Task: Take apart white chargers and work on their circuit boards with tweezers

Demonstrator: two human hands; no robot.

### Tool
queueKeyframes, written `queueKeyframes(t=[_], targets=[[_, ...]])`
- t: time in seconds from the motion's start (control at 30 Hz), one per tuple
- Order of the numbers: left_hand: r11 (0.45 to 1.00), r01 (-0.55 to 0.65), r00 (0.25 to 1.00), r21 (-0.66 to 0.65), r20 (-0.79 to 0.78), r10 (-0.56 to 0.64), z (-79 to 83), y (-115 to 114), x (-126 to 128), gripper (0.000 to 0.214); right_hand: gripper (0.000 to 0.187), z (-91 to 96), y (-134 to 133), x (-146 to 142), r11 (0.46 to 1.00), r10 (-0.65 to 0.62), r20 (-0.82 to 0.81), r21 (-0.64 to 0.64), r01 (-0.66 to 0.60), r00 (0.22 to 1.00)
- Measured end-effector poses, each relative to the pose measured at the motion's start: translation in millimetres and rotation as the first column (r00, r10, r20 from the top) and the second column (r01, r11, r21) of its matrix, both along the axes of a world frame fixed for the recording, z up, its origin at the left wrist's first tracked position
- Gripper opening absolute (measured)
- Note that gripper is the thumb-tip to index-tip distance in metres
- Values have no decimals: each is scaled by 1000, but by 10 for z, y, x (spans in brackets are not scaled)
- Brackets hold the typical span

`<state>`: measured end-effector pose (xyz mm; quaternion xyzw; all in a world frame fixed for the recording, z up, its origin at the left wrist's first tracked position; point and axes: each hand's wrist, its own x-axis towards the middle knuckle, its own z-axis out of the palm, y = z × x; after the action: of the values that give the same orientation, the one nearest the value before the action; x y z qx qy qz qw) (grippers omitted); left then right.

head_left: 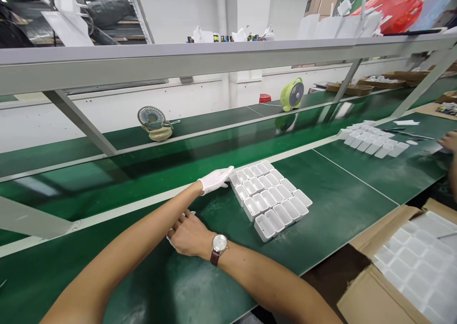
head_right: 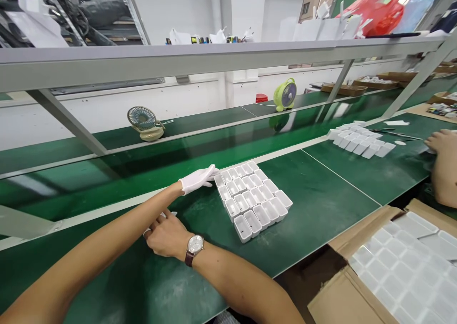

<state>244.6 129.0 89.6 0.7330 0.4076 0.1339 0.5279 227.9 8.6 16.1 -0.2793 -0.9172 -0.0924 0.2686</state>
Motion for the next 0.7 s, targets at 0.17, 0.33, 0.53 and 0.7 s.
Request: queueKeyframes(t=[0.17, 0.33, 0.53, 0.7], targets=[[978, -49, 998, 203, -19, 54, 39, -95, -34, 58, 21, -29, 11, -24, 999, 14, 16, -36, -13, 1000], [797, 253, 967, 549, -131, -216, 234, -783, 127, 29, 27, -91, 46, -65, 997, 3, 24, -75, -1, 1000], [517, 630, 774, 579, -521, -360, 187, -1477, 442, 28, 26, -10, 34, -5, 997, -36, 48, -71, 39, 998], [500, 681, 724, 535, -598, -345, -136, -1547, 554, 27, 28, -51, 4, -2, 996, 4, 7, -90, -4, 1000]])
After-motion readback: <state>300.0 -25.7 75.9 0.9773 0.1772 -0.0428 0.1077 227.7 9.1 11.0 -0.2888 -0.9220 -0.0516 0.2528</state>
